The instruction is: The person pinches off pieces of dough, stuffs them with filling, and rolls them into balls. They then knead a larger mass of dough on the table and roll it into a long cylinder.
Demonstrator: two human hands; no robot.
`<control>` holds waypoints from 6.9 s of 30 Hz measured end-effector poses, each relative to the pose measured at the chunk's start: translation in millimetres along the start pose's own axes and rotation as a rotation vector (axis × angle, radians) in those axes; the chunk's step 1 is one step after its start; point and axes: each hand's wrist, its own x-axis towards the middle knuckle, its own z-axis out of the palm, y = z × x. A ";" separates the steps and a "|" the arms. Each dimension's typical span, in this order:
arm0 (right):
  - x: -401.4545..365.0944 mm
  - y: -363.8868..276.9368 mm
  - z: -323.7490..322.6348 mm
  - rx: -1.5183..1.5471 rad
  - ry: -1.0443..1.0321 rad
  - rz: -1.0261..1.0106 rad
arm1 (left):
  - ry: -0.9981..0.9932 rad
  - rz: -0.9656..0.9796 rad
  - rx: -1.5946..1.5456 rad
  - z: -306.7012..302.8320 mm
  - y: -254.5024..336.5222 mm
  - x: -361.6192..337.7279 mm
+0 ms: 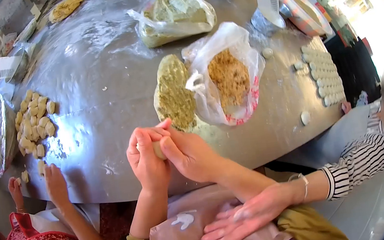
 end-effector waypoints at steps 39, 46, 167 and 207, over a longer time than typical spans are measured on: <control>-19.5 -0.5 -22.0 0.155 0.103 -0.042 | -0.222 0.061 0.004 -9.0 -35.8 1.1; -14.3 2.6 -37.6 0.319 0.017 0.071 | -0.229 0.069 -0.031 29.0 -32.1 -6.6; -4.7 132.0 -229.3 0.261 0.939 0.277 | -0.147 -0.369 1.118 64.3 -140.1 11.7; 117.0 -12.8 -158.3 -1.171 -0.062 -0.396 | -0.220 -0.673 0.271 33.6 -112.3 69.3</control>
